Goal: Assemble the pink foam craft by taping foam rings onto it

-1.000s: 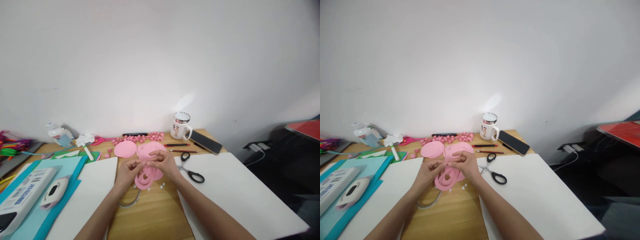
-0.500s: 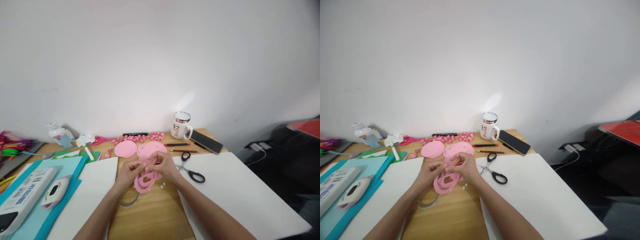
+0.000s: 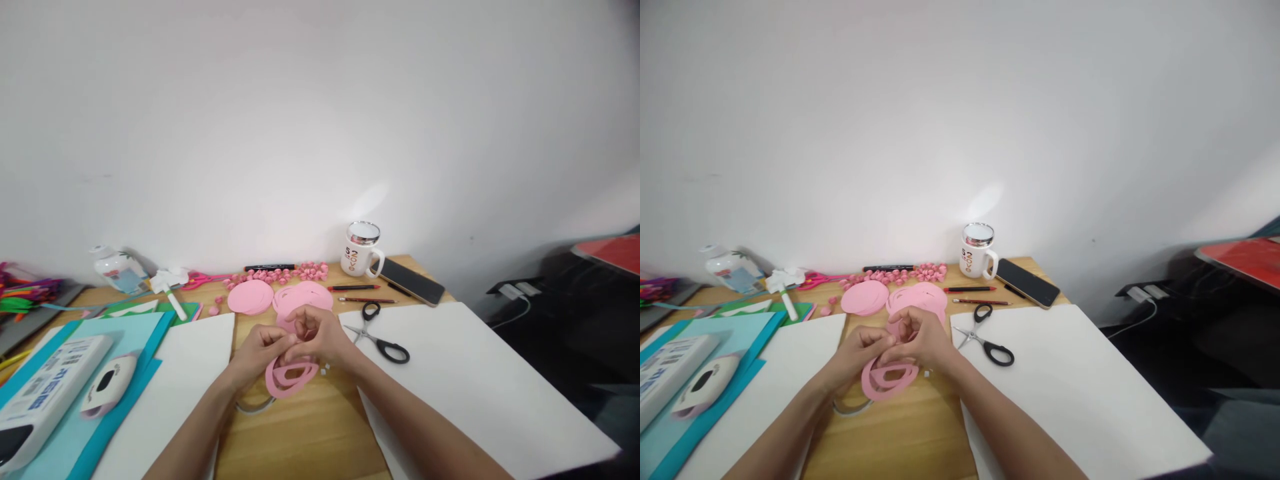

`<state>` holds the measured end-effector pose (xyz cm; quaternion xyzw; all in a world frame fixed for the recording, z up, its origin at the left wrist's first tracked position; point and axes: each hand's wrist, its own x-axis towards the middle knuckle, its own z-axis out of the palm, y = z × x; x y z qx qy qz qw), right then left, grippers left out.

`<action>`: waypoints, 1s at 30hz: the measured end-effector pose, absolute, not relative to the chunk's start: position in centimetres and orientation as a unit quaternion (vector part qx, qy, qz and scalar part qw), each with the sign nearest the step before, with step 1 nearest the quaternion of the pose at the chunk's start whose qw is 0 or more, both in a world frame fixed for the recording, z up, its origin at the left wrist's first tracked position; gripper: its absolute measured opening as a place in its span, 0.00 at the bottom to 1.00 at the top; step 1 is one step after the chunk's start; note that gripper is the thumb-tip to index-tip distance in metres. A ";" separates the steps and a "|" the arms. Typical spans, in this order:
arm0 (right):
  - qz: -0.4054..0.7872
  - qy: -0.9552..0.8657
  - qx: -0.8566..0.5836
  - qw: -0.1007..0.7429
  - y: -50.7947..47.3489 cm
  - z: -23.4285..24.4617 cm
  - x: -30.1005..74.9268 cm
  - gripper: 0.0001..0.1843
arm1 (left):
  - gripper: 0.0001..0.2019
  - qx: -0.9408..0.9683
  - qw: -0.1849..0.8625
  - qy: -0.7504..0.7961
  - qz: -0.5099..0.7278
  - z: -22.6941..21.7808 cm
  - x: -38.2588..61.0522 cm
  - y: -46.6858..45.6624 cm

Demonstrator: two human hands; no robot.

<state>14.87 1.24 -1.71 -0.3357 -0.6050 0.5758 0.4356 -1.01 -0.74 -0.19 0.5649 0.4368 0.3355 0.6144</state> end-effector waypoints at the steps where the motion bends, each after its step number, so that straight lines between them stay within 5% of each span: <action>1: 0.577 -0.607 -0.333 0.432 1.2 -1.7 14.8 0.29 | 0.19 0.561 0.623 0.434 0.331 -0.3 -1.0 -0.8; 15: 0.608 -0.620 -0.316 0.384 0.6 -2.3 14.5 0.39 | 0.16 0.539 0.672 0.416 0.290 -0.6 -1.2 -0.9; 24: 0.564 -0.620 -0.332 0.432 1.0 -3.0 14.4 0.28 | 0.17 0.542 0.632 0.451 0.322 -0.2 -0.5 -1.0; 30: 0.664 -0.543 -0.286 0.426 1.5 -2.0 15.1 0.17 | 0.18 0.498 0.607 0.468 0.406 0.0 -0.7 -0.6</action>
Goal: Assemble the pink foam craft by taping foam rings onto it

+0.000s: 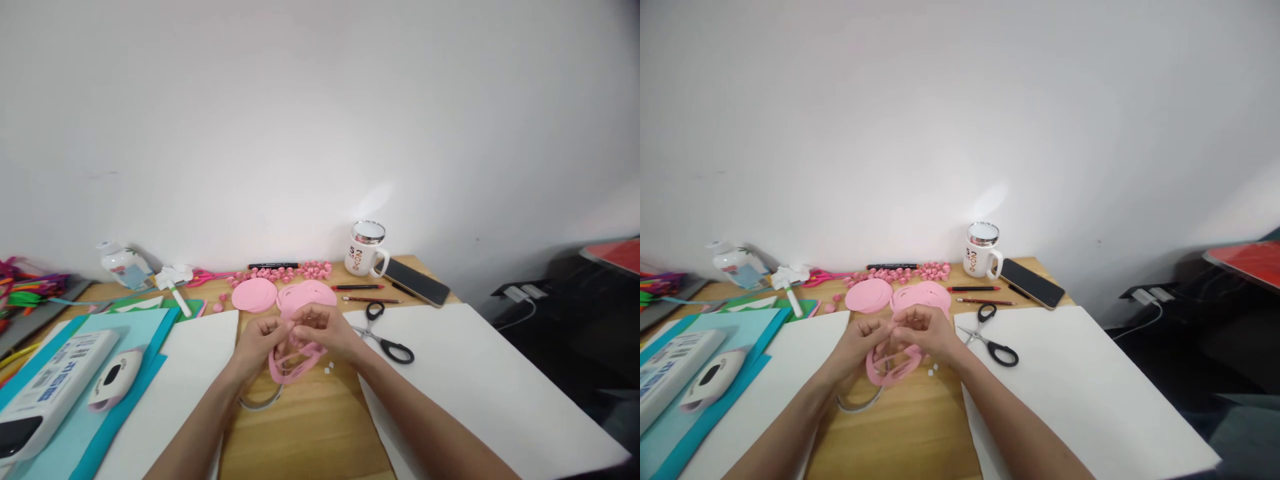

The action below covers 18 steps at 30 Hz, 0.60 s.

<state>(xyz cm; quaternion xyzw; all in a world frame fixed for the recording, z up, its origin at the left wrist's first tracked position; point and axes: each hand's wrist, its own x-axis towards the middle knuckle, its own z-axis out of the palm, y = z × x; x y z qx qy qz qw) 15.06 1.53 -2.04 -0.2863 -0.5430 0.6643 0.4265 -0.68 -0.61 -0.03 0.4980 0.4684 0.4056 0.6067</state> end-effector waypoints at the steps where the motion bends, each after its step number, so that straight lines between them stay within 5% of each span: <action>1: 0.668 -0.541 -0.284 0.424 1.6 -2.0 15.1 0.16 | 0.19 0.496 0.601 0.472 0.412 0.0 -0.7 -0.6; 7: 0.657 -0.522 -0.305 0.450 1.6 -2.6 14.8 0.12 | 0.19 0.512 0.574 0.485 0.416 0.4 -0.5 -0.7; 14: 0.476 -0.599 -0.347 0.543 1.5 -2.0 14.8 0.05 | 0.11 0.504 0.615 0.438 0.418 0.5 -0.5 -0.7; 18: 0.496 -0.565 -0.352 0.557 1.7 -2.0 14.9 0.05 | 0.12 0.520 0.604 0.436 0.418 0.2 -0.7 -0.6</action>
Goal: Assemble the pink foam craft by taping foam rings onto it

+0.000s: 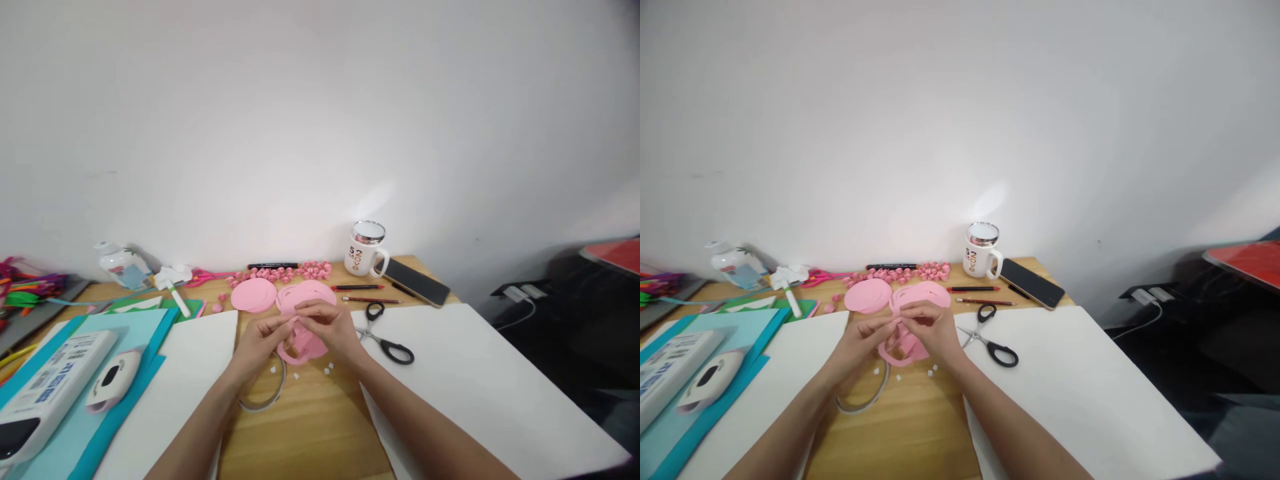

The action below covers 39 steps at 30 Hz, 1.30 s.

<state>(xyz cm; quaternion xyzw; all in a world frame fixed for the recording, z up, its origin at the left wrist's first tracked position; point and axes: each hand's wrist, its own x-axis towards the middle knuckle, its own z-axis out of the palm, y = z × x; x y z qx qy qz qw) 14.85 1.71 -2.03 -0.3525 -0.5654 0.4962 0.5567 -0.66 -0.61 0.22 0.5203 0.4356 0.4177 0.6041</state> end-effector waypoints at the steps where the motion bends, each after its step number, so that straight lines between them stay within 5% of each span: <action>1: 0.511 -0.548 -0.359 0.557 1.8 -2.0 14.9 0.05 | 0.13 0.533 0.594 0.436 0.417 0.2 -0.7 -0.6; 14: 0.644 -0.425 -0.353 0.529 2.3 -2.2 15.5 0.16 | 0.17 0.552 0.546 0.486 0.401 0.4 -0.8 -0.5; 29: 0.626 -0.435 -0.367 0.533 2.4 -2.5 15.5 0.09 | 0.15 0.526 0.571 0.470 0.420 0.5 -0.7 -0.5; 39: 0.657 -0.398 -0.370 0.522 2.5 -2.1 15.7 0.13 | 0.15 0.470 0.605 0.451 0.458 0.2 -1.0 -0.4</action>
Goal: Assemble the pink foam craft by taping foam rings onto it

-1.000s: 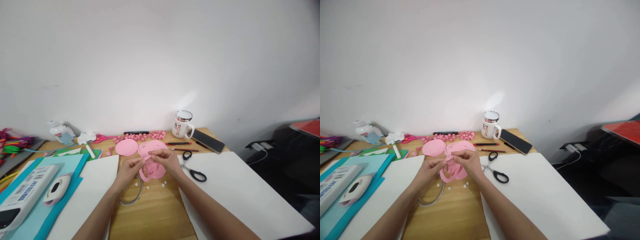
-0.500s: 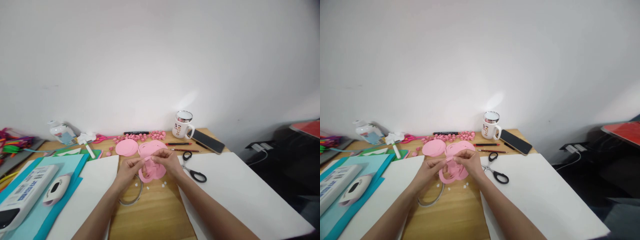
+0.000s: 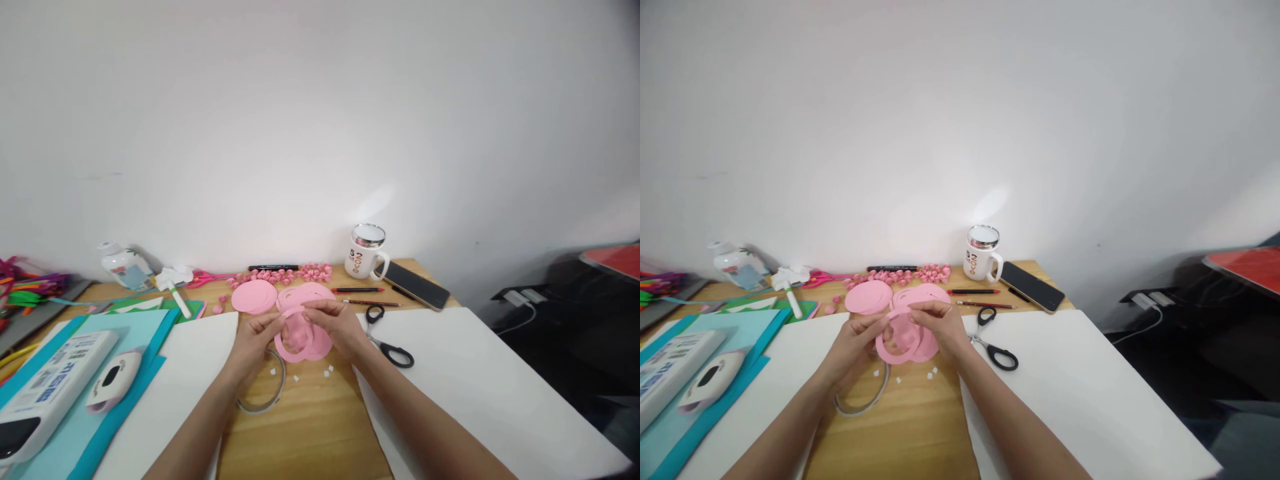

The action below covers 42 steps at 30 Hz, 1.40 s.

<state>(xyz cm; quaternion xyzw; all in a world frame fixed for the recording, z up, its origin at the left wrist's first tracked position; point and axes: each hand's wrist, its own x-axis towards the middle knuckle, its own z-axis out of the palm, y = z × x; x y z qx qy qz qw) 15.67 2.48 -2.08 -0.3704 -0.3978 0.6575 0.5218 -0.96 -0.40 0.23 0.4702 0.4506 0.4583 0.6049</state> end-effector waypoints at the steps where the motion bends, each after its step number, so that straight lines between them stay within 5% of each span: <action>1: 0.660 -0.399 -0.365 0.521 2.5 -2.1 15.7 0.13 | 0.15 0.464 0.605 0.453 0.462 0.3 -0.9 -0.4; 25: 0.624 -0.384 -0.381 0.564 3.0 -2.9 15.8 0.12 | 0.11 0.454 0.580 0.480 0.476 0.0 -1.1 -0.3; 37: 0.646 -0.371 -0.369 0.555 3.0 -2.8 15.9 0.13 | 0.05 0.574 0.341 0.552 0.499 0.6 -0.9 -0.3; 42: 0.655 -0.351 -0.359 0.564 3.0 -2.8 15.9 0.14 | 0.05 0.575 0.342 0.544 0.506 0.5 -0.7 -0.5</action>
